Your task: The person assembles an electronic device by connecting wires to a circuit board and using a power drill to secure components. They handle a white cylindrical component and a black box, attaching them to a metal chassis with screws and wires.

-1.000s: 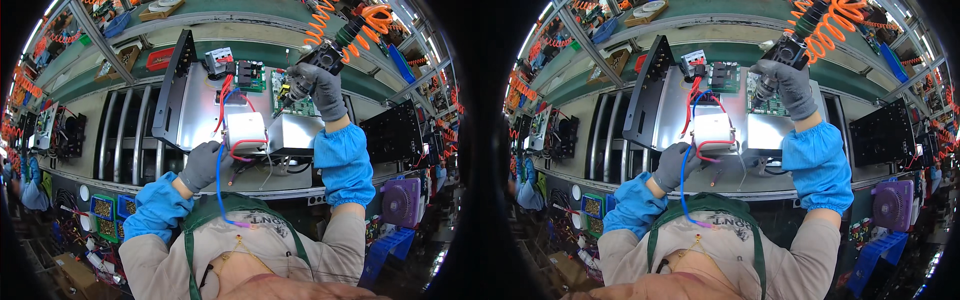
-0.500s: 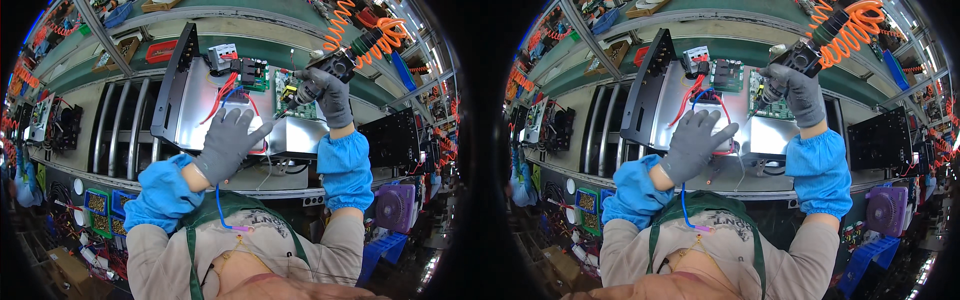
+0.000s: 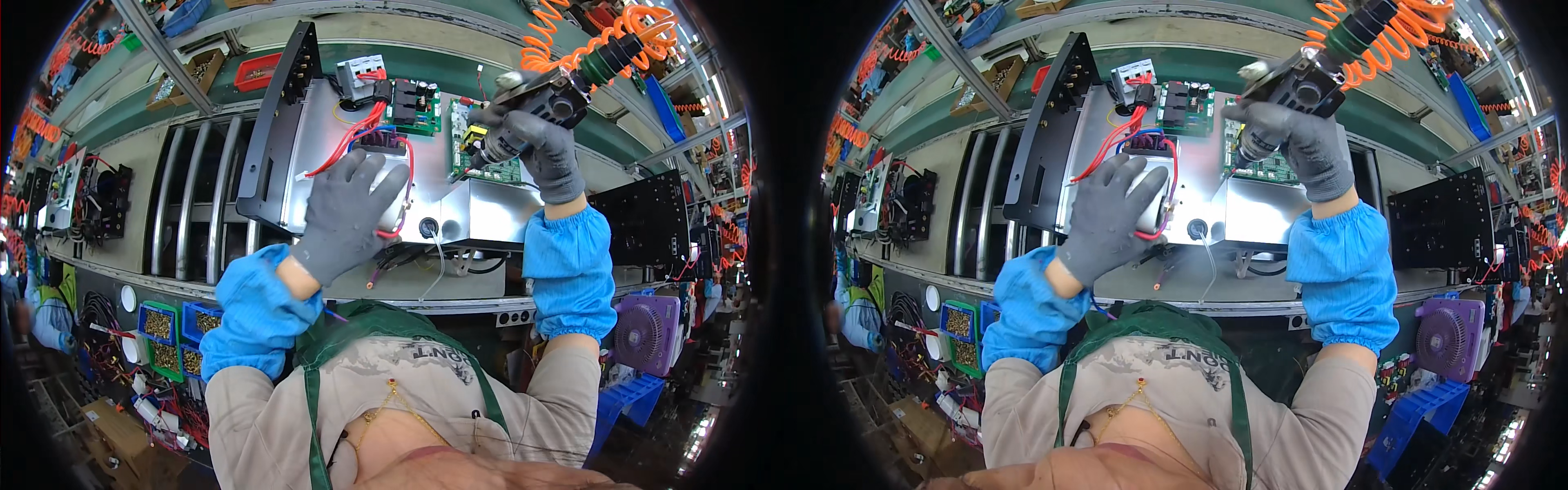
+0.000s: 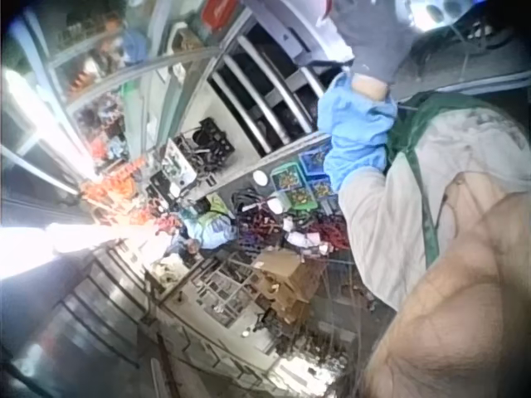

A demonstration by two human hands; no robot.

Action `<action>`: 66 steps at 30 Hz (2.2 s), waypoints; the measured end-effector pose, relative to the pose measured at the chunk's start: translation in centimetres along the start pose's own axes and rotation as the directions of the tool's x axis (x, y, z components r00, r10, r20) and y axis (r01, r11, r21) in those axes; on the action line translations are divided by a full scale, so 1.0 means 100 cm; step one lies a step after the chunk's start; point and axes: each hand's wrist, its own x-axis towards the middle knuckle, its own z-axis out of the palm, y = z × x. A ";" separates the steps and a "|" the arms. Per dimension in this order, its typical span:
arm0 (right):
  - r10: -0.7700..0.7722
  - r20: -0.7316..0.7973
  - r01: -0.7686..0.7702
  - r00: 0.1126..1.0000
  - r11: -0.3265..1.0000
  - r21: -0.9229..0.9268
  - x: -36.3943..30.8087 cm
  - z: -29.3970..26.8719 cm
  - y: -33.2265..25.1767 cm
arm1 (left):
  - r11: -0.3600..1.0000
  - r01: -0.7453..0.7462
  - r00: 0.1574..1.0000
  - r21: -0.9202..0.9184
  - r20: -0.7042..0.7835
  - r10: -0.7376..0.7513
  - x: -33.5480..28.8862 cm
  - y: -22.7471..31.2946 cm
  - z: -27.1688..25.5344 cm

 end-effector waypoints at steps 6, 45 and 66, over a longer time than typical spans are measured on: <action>0.051 0.152 -0.032 0.987 0.992 -0.124 0.003 0.016 0.012 | 0.994 0.086 0.972 -0.063 -0.212 -0.098 0.028 -0.001 0.040; 0.081 -0.260 -0.128 0.962 0.978 -0.168 0.017 -0.033 0.035 | -0.479 0.830 -0.425 0.286 -0.231 -0.875 -0.556 -0.105 -0.042; -0.001 -0.043 -0.013 0.999 0.946 -0.323 -0.001 0.002 0.022 | -0.354 0.869 -0.197 0.347 -0.414 -0.889 -0.592 -0.091 -0.028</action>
